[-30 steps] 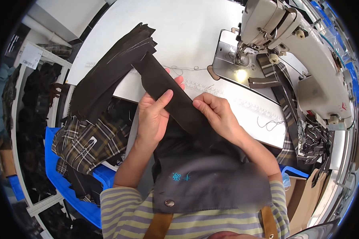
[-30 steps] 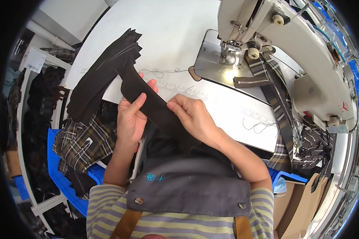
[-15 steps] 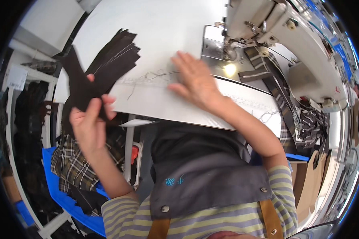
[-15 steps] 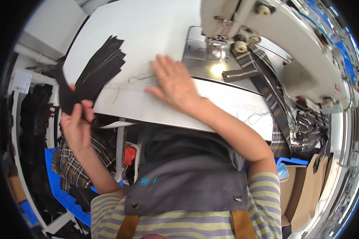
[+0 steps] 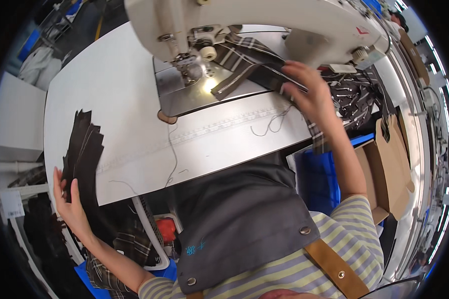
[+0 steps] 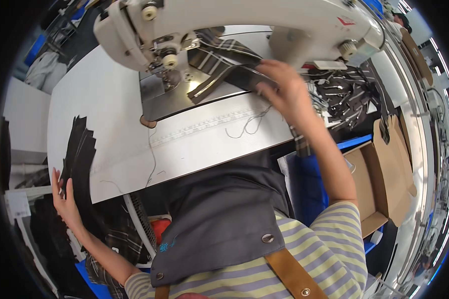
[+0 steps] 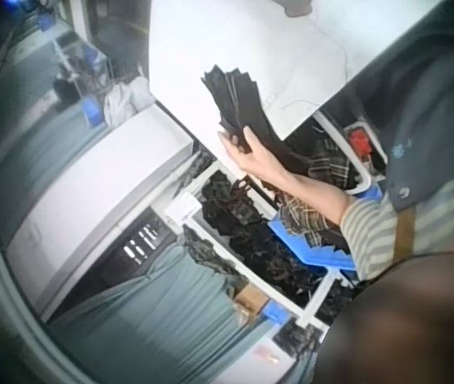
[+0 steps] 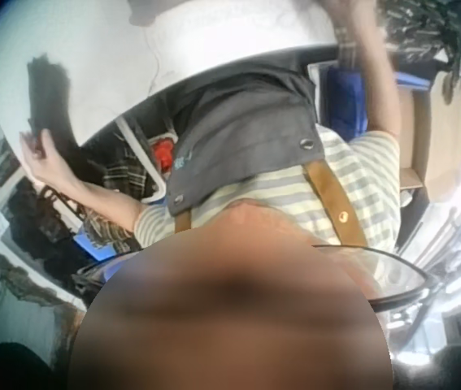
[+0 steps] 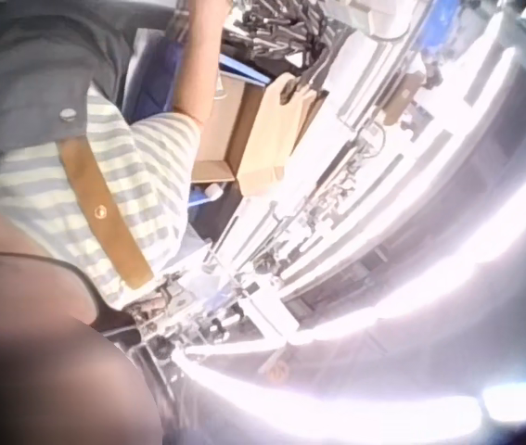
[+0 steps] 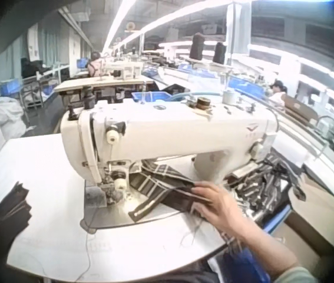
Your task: Sewing a zipper onto a piece of plaid leather or fabric material.
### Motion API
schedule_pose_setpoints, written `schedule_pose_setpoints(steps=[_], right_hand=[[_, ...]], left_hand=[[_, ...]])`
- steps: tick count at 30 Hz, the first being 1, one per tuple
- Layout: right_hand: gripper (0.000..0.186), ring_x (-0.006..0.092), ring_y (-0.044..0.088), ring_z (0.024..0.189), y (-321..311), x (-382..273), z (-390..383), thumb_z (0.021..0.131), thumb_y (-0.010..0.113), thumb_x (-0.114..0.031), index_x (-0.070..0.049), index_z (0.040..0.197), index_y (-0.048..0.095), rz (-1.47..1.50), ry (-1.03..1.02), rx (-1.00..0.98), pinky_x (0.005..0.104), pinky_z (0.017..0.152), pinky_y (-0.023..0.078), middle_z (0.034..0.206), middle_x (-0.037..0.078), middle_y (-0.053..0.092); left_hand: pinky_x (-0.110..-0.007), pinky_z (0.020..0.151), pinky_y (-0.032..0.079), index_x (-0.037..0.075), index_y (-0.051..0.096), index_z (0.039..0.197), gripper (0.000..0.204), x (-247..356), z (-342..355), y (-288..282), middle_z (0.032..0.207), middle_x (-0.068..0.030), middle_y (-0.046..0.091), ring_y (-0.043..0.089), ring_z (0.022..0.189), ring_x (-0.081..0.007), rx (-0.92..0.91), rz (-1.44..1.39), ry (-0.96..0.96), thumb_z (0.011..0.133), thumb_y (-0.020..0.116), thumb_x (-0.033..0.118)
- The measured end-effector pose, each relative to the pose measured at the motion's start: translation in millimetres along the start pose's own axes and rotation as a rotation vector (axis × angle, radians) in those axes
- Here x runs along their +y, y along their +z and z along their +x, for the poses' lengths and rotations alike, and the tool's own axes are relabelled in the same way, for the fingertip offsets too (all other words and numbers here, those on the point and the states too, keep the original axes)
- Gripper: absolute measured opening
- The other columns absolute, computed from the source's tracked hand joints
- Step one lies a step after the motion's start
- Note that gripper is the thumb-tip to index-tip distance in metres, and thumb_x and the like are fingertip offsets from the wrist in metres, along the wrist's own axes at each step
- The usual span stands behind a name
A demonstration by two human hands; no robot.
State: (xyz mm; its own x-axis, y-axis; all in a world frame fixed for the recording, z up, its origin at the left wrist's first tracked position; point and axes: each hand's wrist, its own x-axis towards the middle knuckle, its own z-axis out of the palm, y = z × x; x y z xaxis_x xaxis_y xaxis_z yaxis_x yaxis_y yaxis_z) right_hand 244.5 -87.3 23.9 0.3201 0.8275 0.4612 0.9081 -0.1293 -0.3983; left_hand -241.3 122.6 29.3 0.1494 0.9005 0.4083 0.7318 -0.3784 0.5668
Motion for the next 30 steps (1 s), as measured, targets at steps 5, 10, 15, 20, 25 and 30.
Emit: schedule_pose_setpoints(steps=[5,10,15,20,25,30], right_hand=[[0.034,0.0309,0.058,0.102,4,50,4,0.082,0.068,-0.016,-0.003,0.113,0.062,-0.042,-0.002,0.048,0.0372,0.088,0.046,0.11,0.013,0.062],[0.024,0.0288,0.059,0.088,50,44,35,0.082,0.066,-0.014,-0.003,0.102,0.063,-0.081,-0.282,-0.046,0.0363,0.077,0.047,0.096,0.012,0.064],[0.017,0.0114,0.061,0.079,33,23,27,0.093,0.055,-0.012,0.003,0.101,0.055,1.203,0.276,0.0,0.0243,0.076,0.048,0.09,0.008,0.066],[0.019,0.0213,0.065,0.089,2,2,-1,0.096,0.051,-0.015,0.001,0.107,0.052,1.473,0.24,0.028,0.0308,0.084,0.052,0.095,0.014,0.065],[0.028,0.0235,0.064,0.084,-29,1,-11,0.096,0.051,-0.031,-0.009,0.112,0.051,1.606,0.253,0.173,0.0378,0.083,0.049,0.086,0.006,0.061],[0.031,0.0064,0.037,0.053,-123,45,-13,0.096,0.049,-0.029,-0.005,0.116,0.052,1.434,-0.255,0.546,0.0241,0.053,0.03,0.075,0.002,0.055]], left_hand=[[-0.031,0.094,0.045,-0.002,0.052,0.129,0.045,111,-32,75,0.118,-0.0139,0.062,0.059,0.106,-0.019,-0.644,-0.735,-0.067,0.085,0.058,-0.003],[-0.031,0.096,0.041,-0.001,0.048,0.133,0.047,199,-57,152,0.121,-0.0148,0.06,0.056,0.11,-0.0192,-1.121,-1.152,-0.344,0.09,0.06,0.015],[-0.035,0.098,0.037,0.004,0.037,0.141,0.054,249,-72,190,0.132,-0.0153,0.052,0.046,0.123,-0.0216,-1.114,-1.397,-0.754,0.096,0.053,0.03],[-0.04,0.101,0.034,0.005,0.033,0.142,0.057,278,-71,229,0.132,-0.0132,0.048,0.045,0.123,-0.0233,-0.999,-1.51,-0.617,0.096,0.053,0.034],[-0.047,0.103,0.033,0.006,0.049,0.132,0.046,291,-87,238,0.133,-0.0144,0.048,0.043,0.127,-0.0323,-0.87,-0.698,0.502,0.092,0.058,0.025],[-0.057,0.104,0.028,0.008,0.063,0.119,0.036,274,-83,233,0.129,-0.0133,0.056,0.042,0.129,-0.0329,-0.905,-0.308,0.777,0.087,0.062,0.025]])
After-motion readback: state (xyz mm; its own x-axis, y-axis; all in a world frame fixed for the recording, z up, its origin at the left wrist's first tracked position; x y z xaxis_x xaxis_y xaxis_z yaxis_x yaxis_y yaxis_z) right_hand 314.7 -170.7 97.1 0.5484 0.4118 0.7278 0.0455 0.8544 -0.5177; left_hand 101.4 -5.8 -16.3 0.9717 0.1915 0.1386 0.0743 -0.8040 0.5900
